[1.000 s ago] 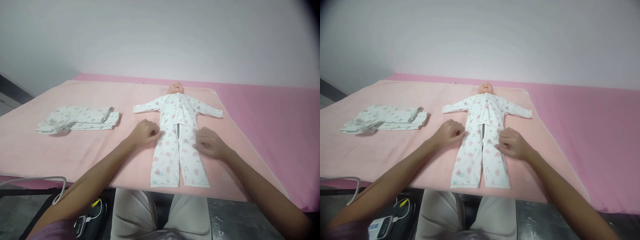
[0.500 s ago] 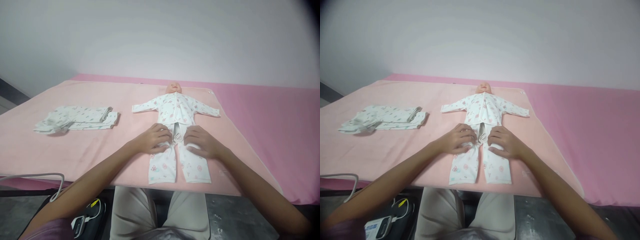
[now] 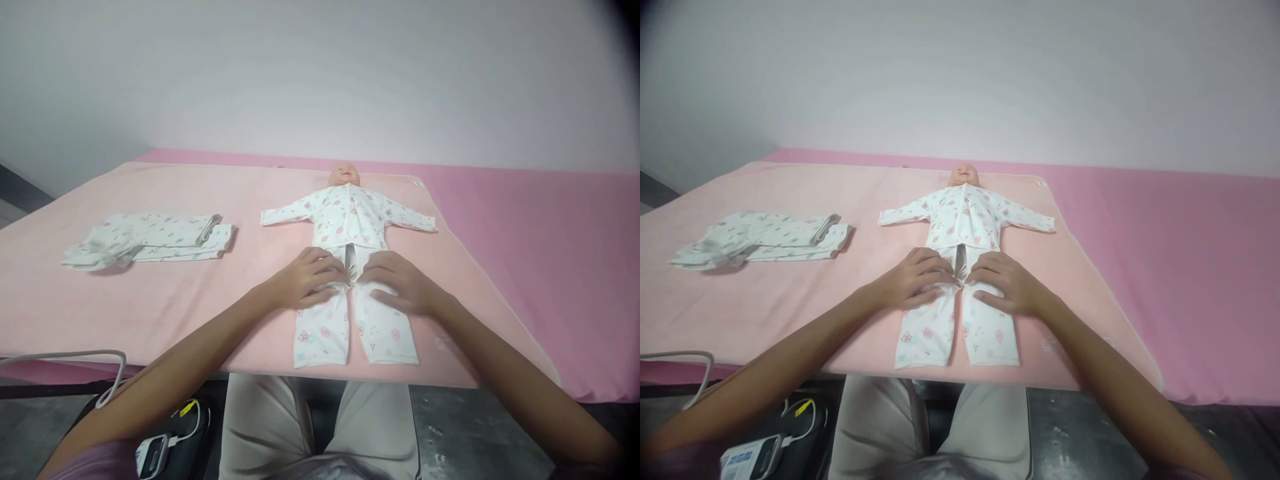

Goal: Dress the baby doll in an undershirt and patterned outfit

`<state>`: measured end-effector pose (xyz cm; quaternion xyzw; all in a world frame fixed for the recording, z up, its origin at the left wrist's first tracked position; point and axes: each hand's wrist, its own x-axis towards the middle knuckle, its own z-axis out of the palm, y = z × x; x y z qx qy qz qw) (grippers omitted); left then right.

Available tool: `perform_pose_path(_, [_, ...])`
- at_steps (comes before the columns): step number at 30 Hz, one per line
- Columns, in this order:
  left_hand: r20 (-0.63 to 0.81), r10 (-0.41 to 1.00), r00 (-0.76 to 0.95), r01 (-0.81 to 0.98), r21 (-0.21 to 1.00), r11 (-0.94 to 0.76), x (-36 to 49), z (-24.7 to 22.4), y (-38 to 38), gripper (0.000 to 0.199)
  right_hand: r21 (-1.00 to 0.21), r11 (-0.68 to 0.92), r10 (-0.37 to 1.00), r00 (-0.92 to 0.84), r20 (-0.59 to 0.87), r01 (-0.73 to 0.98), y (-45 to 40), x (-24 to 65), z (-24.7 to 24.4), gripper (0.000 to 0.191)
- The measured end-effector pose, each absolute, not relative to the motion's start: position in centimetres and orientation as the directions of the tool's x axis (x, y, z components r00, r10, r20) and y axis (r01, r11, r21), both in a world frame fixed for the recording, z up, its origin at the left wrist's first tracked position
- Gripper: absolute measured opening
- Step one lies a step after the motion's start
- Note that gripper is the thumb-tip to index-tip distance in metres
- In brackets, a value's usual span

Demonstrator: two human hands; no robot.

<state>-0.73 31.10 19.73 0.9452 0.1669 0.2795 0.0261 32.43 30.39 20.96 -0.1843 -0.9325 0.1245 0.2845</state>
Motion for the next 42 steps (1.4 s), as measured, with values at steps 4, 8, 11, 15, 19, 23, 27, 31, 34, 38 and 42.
perform_pose_path(4, [0.628,0.275,0.728,0.264,0.114,-0.958,-1.2,19.3,31.5,0.035,-0.299,0.913,0.407,-0.660,0.631,0.278,30.8,33.0,20.8,0.026])
perform_pose_path(8, [0.572,0.284,0.770,0.286,0.088,-0.954,-0.8,19.6,31.5,0.032,-0.323,0.911,0.408,-0.677,0.613,0.257,31.1,33.1,20.8,0.026])
perform_pose_path(11, [0.538,0.299,0.788,0.310,0.074,-0.948,-0.6,19.5,31.4,0.032,-0.326,0.916,0.394,-0.682,0.617,0.234,31.1,32.9,20.7,0.025])
perform_pose_path(15, [0.570,0.353,0.742,0.357,0.109,-0.928,-0.6,19.4,31.4,0.029,-0.339,0.907,0.416,-0.651,0.635,0.249,30.9,32.8,20.7,0.023])
perform_pose_path(19, [0.658,0.624,0.422,0.542,0.369,-0.755,0.3,21.9,32.7,0.027,-0.453,0.817,0.576,-0.449,0.683,0.358,32.1,32.0,22.3,0.024])
perform_pose_path(23, [0.339,0.911,0.235,0.613,0.676,-0.409,2.6,26.3,36.8,0.033,-0.600,0.620,0.781,-0.326,0.532,0.506,36.2,30.0,25.6,0.031])
perform_pose_path(27, [-0.017,0.963,0.270,0.575,0.805,-0.147,4.2,28.4,41.5,0.046,-0.738,0.348,0.919,-0.365,0.148,0.579,40.8,28.0,27.9,0.034])
perform_pose_path(31, [-0.016,0.948,0.318,0.495,0.856,-0.151,4.4,27.7,43.5,0.059,-0.763,0.332,0.910,-0.403,0.103,0.554,42.8,27.4,27.1,0.030])
perform_pose_path(34, [-0.038,0.934,0.355,0.459,0.878,-0.139,4.2,27.1,43.8,0.052,-0.803,0.331,0.909,-0.394,0.132,0.495,43.1,27.7,26.0,0.025])
perform_pose_path(38, [-0.063,0.941,0.332,0.449,0.888,-0.100,4.0,26.9,44.0,0.040,-0.826,0.324,0.897,-0.428,0.113,0.461,43.0,27.9,26.0,0.024])
perform_pose_path(42, [-0.058,0.941,0.333,0.446,0.889,-0.104,3.9,26.6,44.3,0.034,-0.825,0.332,0.884,-0.456,0.102,0.459,42.9,27.7,26.5,0.024])
